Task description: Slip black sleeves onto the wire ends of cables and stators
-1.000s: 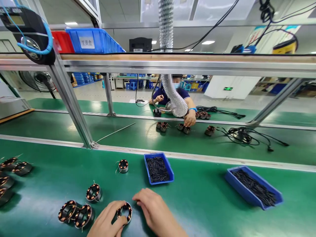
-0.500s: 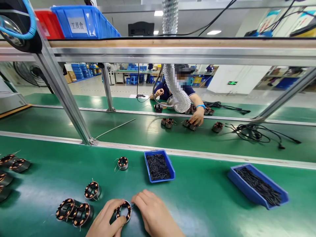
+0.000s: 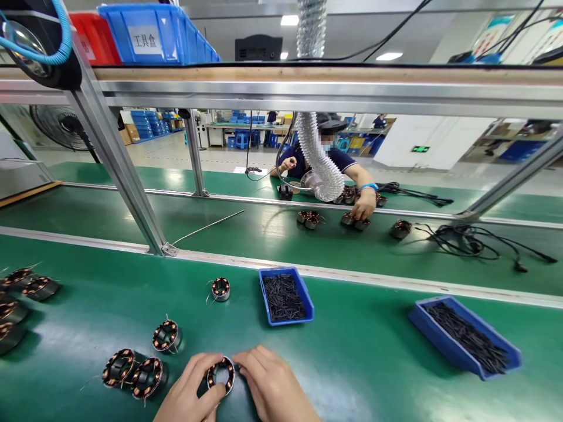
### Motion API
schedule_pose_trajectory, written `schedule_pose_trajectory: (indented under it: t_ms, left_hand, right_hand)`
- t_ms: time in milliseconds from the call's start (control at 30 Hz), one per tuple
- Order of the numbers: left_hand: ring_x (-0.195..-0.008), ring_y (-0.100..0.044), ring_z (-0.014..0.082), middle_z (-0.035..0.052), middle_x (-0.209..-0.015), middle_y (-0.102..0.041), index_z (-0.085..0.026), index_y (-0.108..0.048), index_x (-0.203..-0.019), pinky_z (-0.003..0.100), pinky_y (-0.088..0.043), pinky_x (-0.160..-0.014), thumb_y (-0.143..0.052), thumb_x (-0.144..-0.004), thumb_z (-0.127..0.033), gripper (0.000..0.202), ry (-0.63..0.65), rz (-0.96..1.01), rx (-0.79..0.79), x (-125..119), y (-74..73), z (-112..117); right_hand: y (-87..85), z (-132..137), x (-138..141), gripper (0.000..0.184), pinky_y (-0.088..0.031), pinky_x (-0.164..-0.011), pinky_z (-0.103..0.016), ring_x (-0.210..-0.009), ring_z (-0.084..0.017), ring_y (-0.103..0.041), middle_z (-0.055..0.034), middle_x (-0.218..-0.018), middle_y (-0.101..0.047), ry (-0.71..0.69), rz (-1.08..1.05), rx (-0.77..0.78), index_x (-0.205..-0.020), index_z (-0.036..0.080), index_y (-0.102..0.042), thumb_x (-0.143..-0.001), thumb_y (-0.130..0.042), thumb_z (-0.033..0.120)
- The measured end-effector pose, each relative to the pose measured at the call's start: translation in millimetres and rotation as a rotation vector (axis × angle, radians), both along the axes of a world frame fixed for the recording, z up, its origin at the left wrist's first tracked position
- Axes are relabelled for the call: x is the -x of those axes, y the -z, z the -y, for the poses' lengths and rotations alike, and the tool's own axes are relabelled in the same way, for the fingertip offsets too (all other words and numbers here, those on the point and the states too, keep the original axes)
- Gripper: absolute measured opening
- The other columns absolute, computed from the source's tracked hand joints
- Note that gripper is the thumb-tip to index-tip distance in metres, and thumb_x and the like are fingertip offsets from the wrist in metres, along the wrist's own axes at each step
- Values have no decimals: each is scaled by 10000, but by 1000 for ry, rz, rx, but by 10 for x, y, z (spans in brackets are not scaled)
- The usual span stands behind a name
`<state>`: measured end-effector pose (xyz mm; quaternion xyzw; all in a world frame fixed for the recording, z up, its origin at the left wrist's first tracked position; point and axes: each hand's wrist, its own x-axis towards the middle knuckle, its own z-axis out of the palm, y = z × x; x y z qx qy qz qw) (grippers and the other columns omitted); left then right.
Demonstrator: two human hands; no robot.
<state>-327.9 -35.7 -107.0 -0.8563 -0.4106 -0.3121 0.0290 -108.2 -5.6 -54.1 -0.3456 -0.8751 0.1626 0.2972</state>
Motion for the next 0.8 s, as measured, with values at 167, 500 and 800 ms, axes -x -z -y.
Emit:
schedule_pose_trajectory:
  t_ms: [167,500,800]
  left_hand:
    - [-1114,-551,256,106,-1233,-574,-225,-640,-992,322,-593,-831,-495,-606,-16,463,20,60,-49,11,25,-17]
    - [-1117,-564,236,100,-1248,-580,-233,-670,-1072,310,-595,-862,-452,-633,59,571,14,20,64,34,-235,33]
    - [-1119,-587,221,113,-1253,-588,-207,-656,-997,300,-591,-863,-428,-775,61,416,119,76,117,73,-365,-17]
  right_hand:
    - [-22,7,43,290,-489,-664,-295,-727,-199,-628,-70,-867,-711,-9,68,-113,-1203,178,-576,-1053,-333,128]
    - [173,55,-47,221,-552,-722,-253,-803,-175,-698,-51,-907,-741,33,-142,124,-1174,224,-661,-1047,-485,262]
    - [320,3,86,344,-516,-696,-262,-726,-178,-664,-36,-776,-728,205,-556,907,-864,187,-734,-848,-731,531]
